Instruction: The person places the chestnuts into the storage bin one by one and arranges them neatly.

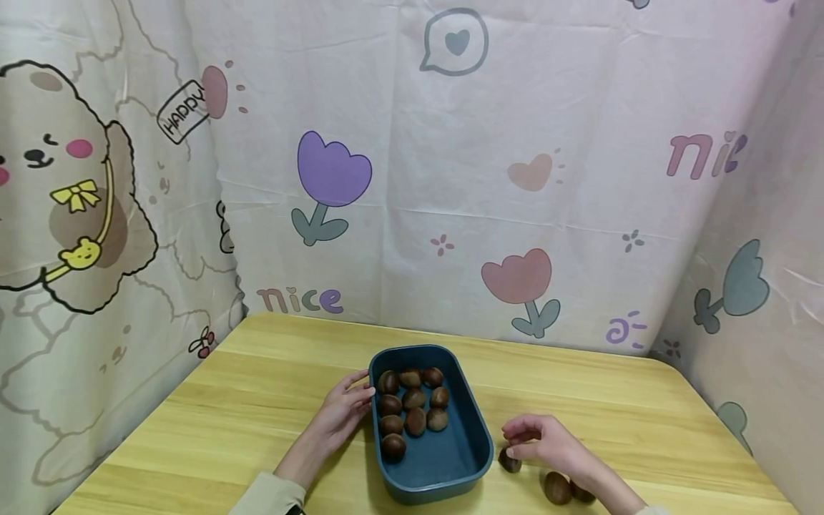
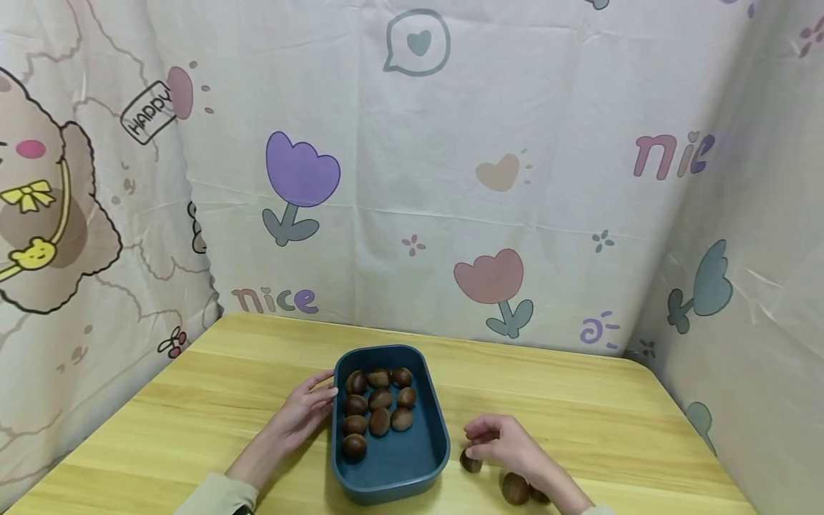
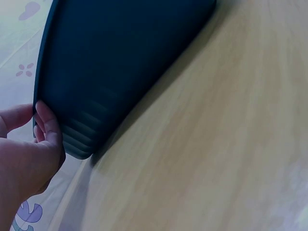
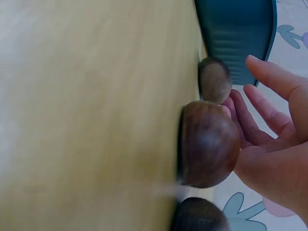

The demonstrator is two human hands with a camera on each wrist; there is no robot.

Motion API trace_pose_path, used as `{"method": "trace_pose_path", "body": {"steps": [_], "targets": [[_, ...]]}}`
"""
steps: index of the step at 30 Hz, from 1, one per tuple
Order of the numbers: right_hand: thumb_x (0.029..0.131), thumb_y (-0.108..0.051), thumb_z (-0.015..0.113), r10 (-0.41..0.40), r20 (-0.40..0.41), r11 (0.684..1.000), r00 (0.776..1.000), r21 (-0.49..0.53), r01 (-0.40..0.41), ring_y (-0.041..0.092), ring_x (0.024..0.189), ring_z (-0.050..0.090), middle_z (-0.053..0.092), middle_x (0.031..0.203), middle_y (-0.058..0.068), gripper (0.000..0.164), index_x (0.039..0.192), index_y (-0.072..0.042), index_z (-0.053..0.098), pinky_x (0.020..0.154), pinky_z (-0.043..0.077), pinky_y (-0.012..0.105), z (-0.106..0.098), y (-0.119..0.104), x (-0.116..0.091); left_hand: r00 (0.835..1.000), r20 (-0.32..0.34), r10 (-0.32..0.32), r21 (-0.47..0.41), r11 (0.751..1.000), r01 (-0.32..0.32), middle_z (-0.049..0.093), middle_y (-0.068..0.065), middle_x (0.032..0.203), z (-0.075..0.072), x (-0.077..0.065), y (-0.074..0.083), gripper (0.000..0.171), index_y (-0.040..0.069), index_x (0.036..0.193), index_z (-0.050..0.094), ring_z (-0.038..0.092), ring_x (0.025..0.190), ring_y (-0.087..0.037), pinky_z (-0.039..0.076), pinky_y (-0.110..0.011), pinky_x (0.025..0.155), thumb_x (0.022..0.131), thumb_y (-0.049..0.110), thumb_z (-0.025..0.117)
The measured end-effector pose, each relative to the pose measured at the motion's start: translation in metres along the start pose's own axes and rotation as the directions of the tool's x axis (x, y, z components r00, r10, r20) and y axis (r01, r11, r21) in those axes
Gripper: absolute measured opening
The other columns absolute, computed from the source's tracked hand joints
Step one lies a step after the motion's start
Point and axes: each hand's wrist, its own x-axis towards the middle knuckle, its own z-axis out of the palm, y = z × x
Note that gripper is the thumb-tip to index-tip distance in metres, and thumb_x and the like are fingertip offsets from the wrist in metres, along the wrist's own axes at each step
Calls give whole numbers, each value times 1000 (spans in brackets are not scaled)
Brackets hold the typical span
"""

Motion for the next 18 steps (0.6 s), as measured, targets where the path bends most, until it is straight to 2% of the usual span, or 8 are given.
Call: {"method": "trace_pose_path", "body": {"steps": [8, 18], "targets": [[80, -4, 76, 29, 27, 1000, 999, 5, -29, 25, 93, 61, 66, 102, 11, 36, 110, 9, 63, 76, 49, 25, -1, 5, -6, 1000, 2, 3, 2, 1000, -3, 56, -8, 102, 0, 1, -1, 49, -9, 140, 31, 54, 83, -12, 46, -25, 76, 95, -3, 51], [75, -3, 79, 58, 10, 998, 998, -3, -58, 23, 90, 60, 66, 99, 8, 42, 112, 9, 61, 75, 49, 27, 4, 10, -7, 1000, 9, 9, -2, 1000, -9, 56, -8, 102, 0, 0, -1, 48, -9, 139, 31, 54, 82, -13, 45, -24, 75, 96, -3, 51]]}}
